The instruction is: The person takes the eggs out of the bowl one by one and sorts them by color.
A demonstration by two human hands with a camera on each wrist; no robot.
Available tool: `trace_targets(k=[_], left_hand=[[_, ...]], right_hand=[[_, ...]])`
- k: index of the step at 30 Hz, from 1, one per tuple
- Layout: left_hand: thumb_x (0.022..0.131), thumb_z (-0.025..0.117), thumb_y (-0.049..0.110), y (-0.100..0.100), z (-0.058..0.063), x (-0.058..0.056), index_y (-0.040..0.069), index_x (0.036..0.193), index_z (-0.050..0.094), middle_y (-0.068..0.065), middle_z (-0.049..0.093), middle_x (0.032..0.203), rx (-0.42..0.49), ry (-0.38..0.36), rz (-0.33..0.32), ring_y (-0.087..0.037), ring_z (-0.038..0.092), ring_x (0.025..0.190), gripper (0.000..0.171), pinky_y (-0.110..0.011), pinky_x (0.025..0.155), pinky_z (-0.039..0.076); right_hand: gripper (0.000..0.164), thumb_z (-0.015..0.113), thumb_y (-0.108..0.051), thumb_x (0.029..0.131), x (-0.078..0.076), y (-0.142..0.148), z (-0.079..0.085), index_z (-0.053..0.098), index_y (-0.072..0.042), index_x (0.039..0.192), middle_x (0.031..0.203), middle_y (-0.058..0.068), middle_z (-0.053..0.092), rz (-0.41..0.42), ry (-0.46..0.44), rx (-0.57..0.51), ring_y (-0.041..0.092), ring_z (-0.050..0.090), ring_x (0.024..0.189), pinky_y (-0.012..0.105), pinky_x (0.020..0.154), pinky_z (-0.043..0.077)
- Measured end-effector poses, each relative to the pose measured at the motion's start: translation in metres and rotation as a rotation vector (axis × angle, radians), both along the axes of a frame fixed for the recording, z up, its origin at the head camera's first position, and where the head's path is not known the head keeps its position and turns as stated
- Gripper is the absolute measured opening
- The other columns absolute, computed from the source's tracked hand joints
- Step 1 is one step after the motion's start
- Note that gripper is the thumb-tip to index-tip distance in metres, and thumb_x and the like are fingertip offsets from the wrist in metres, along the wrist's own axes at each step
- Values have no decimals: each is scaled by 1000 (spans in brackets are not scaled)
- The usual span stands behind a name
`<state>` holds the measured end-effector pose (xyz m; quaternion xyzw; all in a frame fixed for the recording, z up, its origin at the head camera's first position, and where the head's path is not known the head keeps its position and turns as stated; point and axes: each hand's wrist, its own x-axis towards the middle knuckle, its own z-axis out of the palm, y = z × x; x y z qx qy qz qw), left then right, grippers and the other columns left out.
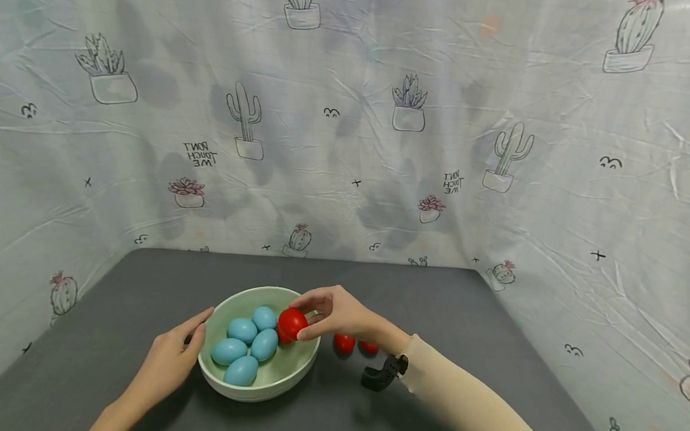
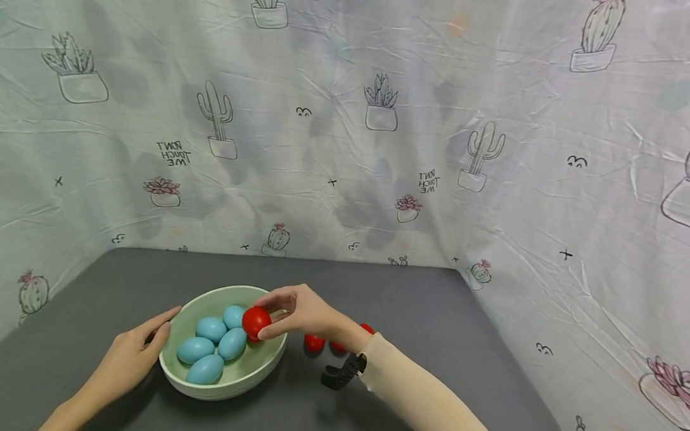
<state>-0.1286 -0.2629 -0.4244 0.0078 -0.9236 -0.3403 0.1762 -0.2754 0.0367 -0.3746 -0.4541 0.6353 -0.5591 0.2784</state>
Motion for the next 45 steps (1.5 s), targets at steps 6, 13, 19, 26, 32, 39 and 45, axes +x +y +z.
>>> trace_targets(k=[6,13,19,26,32,39,45], left_hand=[[108,39,28,-1,-1,1,1,147,46,-28,51,137,-2,-13,3,-43,59,110,47,-50,76,51],[108,39,28,-1,-1,1,1,146,46,-28,51,137,-3,-8,7,-43,60,110,47,-52,78,51],[108,39,26,0,0,2,0,145,47,-29,53,135,-5,0,11,-42,61,107,46,-48,74,51],[108,39,27,0,0,1,0,146,46,-28,52,136,-2,-5,9,-43,60,108,47,-49,75,51],[108,39,27,0,-1,0,0,146,46,-28,51,136,-7,-8,10,-44,59,110,47,-45,72,50],[108,39,28,-1,-2,-1,1,146,47,-28,52,136,-2,1,8,-43,60,109,47,-39,66,46],[108,40,27,0,-2,0,1,145,47,-27,53,135,1,16,5,-42,61,107,46,-41,67,47]], right_hand=[[46,80,-2,82,-2,19,1,66,-6,125,122,11,66,-96,22,-16,35,64,106,42,88,51],[49,81,-4,81,-5,48,-1,64,-4,127,123,12,65,-173,34,4,38,61,110,41,89,51],[49,79,-5,84,-7,80,0,62,-2,129,125,14,63,-242,68,-12,38,58,115,41,91,49],[48,77,-5,86,-11,116,-4,60,0,130,127,17,61,-326,45,-24,37,60,111,42,88,51],[51,77,-7,86,-12,142,-8,58,1,132,127,18,61,-403,57,-40,36,58,114,40,86,52],[53,78,-6,85,-15,168,-16,57,2,134,127,19,61,-510,53,-31,34,58,116,37,86,52],[57,77,-4,85,-17,191,-23,54,7,136,128,20,60,-584,24,-5,25,62,110,33,88,50]])
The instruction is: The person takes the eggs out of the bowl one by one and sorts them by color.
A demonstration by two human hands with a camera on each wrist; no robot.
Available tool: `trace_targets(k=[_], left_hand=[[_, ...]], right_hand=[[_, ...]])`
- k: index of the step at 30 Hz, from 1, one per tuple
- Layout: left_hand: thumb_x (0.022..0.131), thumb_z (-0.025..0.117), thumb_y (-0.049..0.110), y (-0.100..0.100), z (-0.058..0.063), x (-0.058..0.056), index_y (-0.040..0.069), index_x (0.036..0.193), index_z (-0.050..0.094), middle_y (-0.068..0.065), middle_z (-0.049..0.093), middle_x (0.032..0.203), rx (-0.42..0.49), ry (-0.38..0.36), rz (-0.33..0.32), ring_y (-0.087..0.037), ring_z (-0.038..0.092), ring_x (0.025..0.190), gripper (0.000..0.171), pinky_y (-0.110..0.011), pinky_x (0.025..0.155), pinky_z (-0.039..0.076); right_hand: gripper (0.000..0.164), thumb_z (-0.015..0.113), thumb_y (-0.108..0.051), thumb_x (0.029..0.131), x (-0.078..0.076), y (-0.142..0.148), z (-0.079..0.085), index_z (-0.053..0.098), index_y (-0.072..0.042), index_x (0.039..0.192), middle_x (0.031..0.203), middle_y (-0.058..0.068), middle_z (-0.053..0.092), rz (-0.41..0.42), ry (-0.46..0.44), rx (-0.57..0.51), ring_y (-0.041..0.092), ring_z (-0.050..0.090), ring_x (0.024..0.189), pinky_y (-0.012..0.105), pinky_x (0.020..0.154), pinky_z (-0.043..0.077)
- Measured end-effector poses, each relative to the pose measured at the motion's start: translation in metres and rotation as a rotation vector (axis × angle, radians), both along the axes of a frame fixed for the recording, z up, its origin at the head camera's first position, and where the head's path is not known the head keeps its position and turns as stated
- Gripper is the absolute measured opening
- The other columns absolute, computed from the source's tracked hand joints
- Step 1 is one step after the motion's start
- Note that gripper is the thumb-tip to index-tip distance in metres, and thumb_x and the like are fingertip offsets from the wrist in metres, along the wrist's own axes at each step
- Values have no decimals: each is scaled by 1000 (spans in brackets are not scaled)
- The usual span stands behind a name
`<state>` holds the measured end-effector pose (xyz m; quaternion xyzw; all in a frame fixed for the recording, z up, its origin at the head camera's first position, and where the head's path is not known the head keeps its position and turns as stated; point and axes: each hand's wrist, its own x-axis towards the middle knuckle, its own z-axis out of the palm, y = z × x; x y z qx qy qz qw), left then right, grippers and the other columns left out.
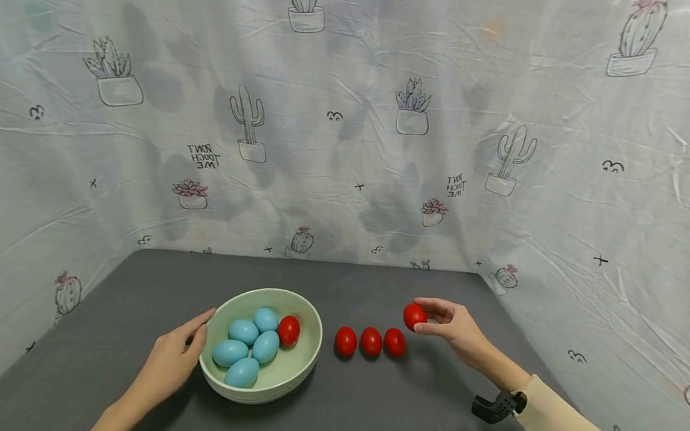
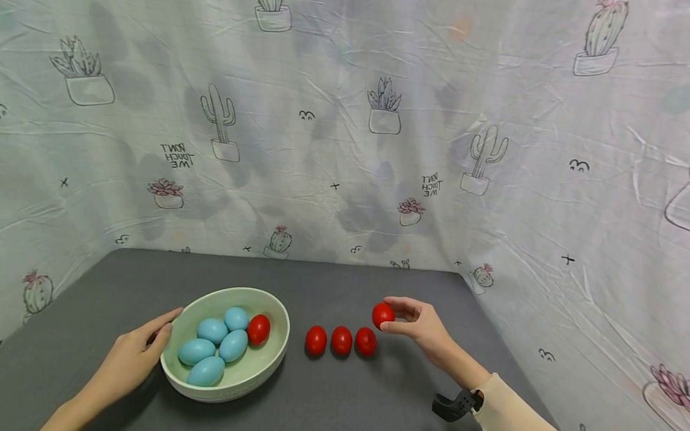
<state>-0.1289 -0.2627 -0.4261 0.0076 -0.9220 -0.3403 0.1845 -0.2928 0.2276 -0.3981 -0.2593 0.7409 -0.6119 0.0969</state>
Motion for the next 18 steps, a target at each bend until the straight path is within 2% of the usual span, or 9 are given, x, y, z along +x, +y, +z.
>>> trace_targets(k=[5,9,12,15,18], left_hand=[[108,40,25,1,0,-1,1,145,48,-28,53,135,0,13,-2,-37,63,101,45,-38,64,45],[108,41,25,2,0,-2,1,145,48,-27,53,135,16,12,-2,-29,63,94,45,-36,64,44],[108,41,27,3,-1,-2,2,145,48,-25,54,135,27,8,0,-27,61,90,45,-37,64,44],[108,41,27,4,-1,-1,2,145,48,-24,55,134,24,13,9,-32,62,99,45,-40,69,49],[108,41,27,3,0,1,2,145,48,-24,55,134,26,19,13,-34,62,104,45,-41,70,48]], right_hand=[[57,75,-4,86,1,11,-5,52,8,137,128,22,59,-19,-48,9,23,63,106,32,88,50],[59,76,-7,86,-2,16,-11,51,8,138,129,20,60,-29,-72,42,23,63,105,31,89,49],[58,77,-8,85,-3,20,-15,53,8,136,127,16,62,-50,-102,67,23,63,104,31,89,49],[56,77,-9,85,-4,21,-19,55,7,135,123,15,64,-58,-127,87,24,64,102,32,88,49],[55,76,-9,86,-6,20,-22,55,8,134,121,16,65,-41,-133,98,24,64,100,32,86,50]])
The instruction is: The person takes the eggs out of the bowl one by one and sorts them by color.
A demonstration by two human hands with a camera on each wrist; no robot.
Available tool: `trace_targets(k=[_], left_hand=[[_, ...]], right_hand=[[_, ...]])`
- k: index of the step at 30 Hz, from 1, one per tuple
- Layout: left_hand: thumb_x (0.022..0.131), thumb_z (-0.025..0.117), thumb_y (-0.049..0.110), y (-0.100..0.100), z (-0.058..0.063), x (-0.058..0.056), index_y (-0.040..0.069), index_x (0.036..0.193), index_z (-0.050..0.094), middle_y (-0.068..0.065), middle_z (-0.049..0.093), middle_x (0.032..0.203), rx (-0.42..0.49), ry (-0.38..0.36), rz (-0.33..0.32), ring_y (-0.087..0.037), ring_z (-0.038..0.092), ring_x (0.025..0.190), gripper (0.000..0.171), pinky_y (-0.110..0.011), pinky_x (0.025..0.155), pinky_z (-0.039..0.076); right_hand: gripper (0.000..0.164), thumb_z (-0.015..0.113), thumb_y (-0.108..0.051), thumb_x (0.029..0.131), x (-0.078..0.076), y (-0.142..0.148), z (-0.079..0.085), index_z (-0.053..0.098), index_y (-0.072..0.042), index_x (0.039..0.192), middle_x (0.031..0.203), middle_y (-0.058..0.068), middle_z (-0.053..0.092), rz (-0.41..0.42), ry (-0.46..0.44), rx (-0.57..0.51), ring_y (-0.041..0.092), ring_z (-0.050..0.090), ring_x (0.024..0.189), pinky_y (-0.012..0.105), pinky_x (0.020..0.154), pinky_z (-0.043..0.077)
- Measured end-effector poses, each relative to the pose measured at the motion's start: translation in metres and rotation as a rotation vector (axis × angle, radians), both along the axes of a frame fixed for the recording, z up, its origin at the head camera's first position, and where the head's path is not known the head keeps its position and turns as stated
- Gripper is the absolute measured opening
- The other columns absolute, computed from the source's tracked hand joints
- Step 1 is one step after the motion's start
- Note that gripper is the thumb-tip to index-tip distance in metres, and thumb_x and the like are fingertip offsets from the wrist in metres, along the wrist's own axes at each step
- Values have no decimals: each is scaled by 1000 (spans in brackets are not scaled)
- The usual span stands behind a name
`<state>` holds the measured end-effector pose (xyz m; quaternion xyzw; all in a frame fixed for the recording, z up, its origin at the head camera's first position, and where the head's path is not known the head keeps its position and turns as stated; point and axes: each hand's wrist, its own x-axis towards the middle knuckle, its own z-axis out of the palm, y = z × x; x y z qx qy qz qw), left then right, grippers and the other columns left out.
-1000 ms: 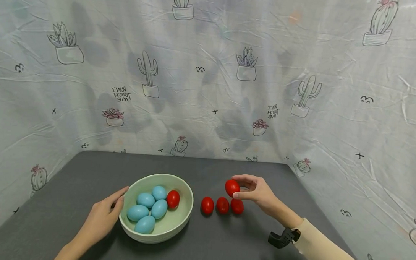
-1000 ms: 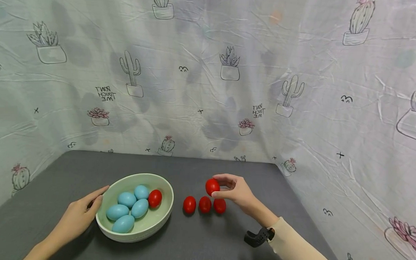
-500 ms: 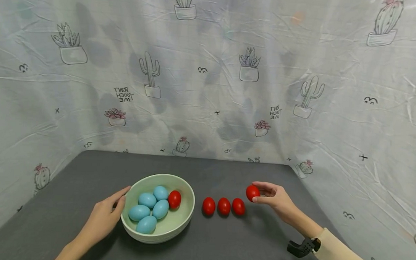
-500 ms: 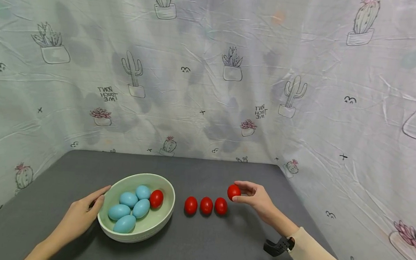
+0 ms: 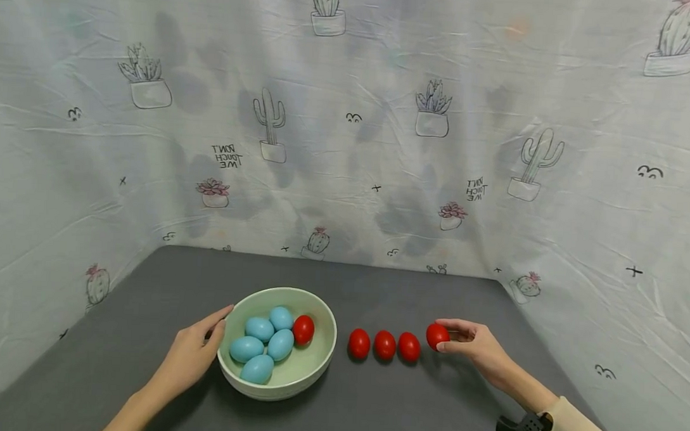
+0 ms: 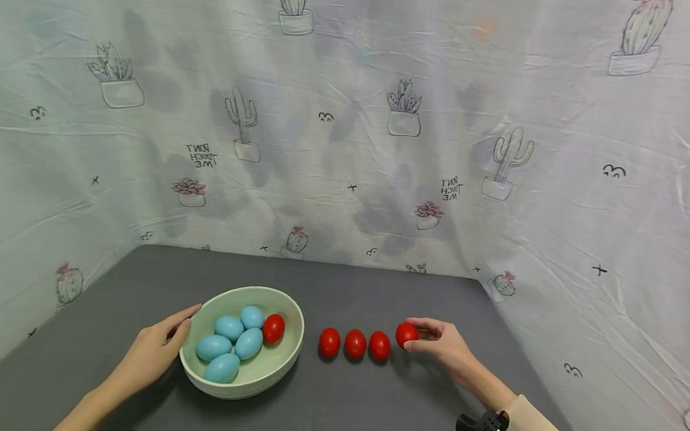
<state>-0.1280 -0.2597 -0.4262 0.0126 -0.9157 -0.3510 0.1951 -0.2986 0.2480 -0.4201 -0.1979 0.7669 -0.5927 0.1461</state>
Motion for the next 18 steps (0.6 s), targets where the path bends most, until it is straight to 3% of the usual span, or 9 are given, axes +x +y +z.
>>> trace_targets(k=[7,18], left_hand=[[108,41,27,1,2,0,3,144,50,-23,57,133,-3,-2,0,-24,61,89,45,-37,65,44],[108,41,28,1,3,1,3,145,48,-24,53,137,-2,0,-9,-39,59,112,45,-44,74,50]], right_hand=[[55,76,-9,87,2,0,-2,54,9,134,122,18,65,21,-9,-6,23,64,102,33,85,50],[62,81,-12,82,-3,2,-10,55,7,134,125,17,63,8,-18,56,27,61,110,35,84,50]])
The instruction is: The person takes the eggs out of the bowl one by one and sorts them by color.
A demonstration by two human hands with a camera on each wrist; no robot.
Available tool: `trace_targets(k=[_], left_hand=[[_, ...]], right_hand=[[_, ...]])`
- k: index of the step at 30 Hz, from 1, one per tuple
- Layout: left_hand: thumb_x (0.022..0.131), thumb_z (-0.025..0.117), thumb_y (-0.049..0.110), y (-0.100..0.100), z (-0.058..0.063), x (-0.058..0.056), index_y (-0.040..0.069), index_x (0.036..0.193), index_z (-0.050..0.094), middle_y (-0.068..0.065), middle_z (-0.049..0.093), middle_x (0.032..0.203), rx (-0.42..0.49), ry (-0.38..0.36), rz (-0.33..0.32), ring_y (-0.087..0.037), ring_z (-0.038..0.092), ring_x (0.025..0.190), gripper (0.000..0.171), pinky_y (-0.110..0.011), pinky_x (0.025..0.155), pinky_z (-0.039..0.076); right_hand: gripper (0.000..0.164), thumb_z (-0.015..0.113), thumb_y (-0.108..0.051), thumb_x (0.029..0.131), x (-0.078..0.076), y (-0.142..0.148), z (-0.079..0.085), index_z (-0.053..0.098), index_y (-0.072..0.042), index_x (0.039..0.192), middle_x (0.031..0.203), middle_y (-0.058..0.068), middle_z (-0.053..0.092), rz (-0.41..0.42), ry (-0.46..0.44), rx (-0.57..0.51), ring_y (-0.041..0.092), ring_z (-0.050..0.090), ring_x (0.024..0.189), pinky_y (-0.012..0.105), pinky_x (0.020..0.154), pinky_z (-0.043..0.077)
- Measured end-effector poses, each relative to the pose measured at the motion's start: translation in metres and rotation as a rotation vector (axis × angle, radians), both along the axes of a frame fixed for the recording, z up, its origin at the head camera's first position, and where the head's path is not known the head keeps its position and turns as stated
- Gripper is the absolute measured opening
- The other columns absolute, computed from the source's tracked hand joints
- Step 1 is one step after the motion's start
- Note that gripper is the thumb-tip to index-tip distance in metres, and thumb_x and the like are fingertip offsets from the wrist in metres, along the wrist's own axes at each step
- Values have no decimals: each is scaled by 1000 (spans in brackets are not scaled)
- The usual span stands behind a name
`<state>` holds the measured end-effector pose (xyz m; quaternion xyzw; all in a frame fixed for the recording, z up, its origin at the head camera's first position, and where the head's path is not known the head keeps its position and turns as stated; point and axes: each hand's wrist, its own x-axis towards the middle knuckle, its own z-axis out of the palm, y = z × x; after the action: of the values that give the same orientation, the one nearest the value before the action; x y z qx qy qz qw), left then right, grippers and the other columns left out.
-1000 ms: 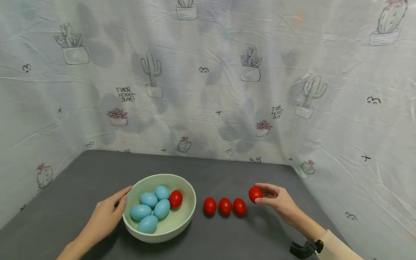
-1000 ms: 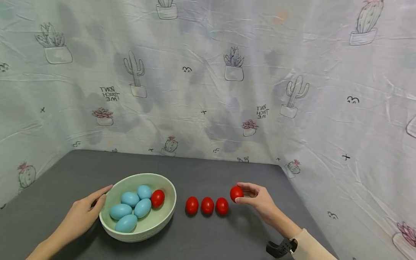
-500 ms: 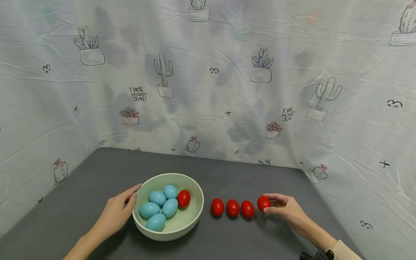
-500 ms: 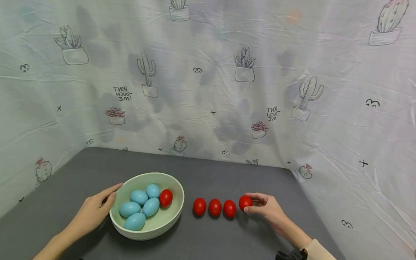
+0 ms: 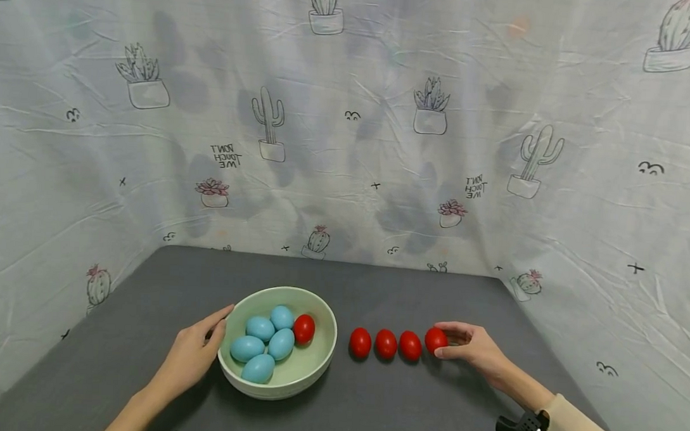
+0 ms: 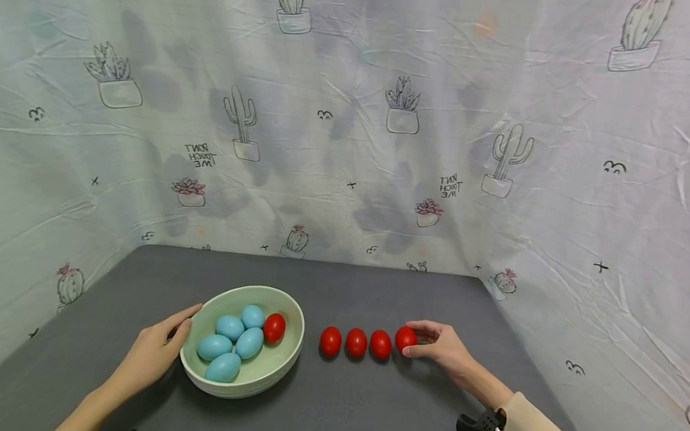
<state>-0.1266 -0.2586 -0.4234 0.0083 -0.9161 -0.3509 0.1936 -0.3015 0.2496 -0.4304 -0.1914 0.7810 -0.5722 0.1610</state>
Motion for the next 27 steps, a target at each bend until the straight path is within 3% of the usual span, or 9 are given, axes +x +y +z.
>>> trace_targets(k=[3,8,18,27], left_hand=[[108,40,29,-1,-1,1,4,146,48,-24,53,137,-4,-9,10,-40,59,113,46,-46,75,51],[108,39,29,-5,-1,4,4,147,47,-24,52,138,-13,-39,30,-40,60,111,47,-48,77,51],[108,40,29,-4,2,-1,4,146,47,-24,52,138,-8,-20,10,-36,62,107,46,-39,68,46],[108,39,31,-3,0,-2,4,147,46,-24,52,138,-8,-42,3,-39,60,110,48,-46,75,50]], right_hand=[[61,82,-14,81,-2,-2,-2,58,4,133,124,15,64,0,15,40,27,60,110,36,84,49],[58,82,-11,81,-6,-7,-7,59,4,132,124,17,63,67,49,50,30,59,111,36,85,49],[58,79,-7,83,-9,-3,-10,55,7,134,129,20,60,100,38,30,31,58,116,31,86,49],[63,78,-9,84,-6,1,-13,50,11,137,131,22,58,105,4,13,30,58,115,32,87,49]])
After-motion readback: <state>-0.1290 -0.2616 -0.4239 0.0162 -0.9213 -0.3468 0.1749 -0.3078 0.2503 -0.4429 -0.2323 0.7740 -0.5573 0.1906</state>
